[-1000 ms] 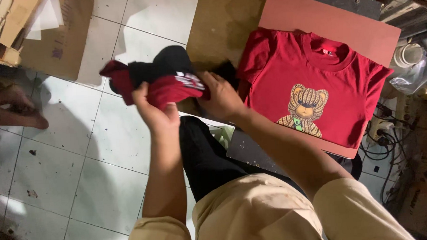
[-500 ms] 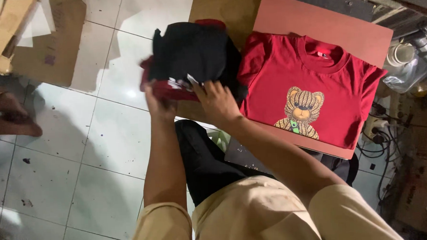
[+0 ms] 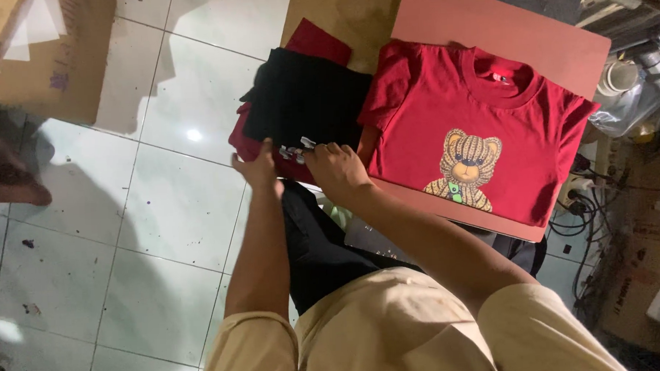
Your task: The person operates a heat press machine, placing a red t-shirt with a bear graphic onto the press and smoothing it out. They then remove the shirt, fold it, and place it on a stack. The person repeats this process with a black t-shirt, pressing and folding it as well.
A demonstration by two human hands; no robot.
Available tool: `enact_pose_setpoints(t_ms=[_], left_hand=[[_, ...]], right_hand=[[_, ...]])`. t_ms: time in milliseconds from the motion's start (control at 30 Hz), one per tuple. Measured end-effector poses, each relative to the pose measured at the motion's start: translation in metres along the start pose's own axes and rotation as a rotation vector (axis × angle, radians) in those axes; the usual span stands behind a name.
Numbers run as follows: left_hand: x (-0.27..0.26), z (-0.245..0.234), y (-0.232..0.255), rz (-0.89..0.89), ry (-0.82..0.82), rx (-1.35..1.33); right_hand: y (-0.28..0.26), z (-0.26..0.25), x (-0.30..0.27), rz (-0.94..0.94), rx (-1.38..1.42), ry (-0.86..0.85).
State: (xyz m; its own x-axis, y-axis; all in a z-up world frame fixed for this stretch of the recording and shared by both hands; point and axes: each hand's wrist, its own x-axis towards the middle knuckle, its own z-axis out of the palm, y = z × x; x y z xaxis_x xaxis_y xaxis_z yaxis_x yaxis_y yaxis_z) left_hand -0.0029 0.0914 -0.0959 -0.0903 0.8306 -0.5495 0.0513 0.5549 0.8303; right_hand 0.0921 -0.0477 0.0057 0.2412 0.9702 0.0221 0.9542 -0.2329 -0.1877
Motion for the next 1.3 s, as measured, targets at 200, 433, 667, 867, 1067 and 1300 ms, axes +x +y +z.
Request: enact_pose_setpoints(t_ms=[200, 433, 667, 867, 1067, 1300], left_hand=[[-0.007, 0.037, -0.086, 0.081, -0.056, 0.06], [-0.038, -0.009, -0.028, 0.182, -0.13, 0.43], [-0.165, 0.003, 0.124, -0.197, -0.063, -0.118], [-0.068, 0.023, -0.06, 0.66, -0.504, 1.11], [-0.055, 0.02, -0.044, 0.234, -0.653, 0.185], [-0.174, 0.025, 0.049, 1.226, -0.728, 0.622]], right_hand=[[-0.003, 0.009, -0.004, 0.048, 0.035, 0.001], [0.012, 0.0, -0.013, 0.027, 0.087, 0.176], [0.023, -0.022, -0.017, 0.032, 0.196, 0.247], [0.042, -0.001, -0.029, 0.021, 0.111, 0.263], [0.039, -0.066, -0.052, -0.082, 0.419, 0.381], [0.136, -0.073, -0.171, 0.186, 0.243, 0.506]])
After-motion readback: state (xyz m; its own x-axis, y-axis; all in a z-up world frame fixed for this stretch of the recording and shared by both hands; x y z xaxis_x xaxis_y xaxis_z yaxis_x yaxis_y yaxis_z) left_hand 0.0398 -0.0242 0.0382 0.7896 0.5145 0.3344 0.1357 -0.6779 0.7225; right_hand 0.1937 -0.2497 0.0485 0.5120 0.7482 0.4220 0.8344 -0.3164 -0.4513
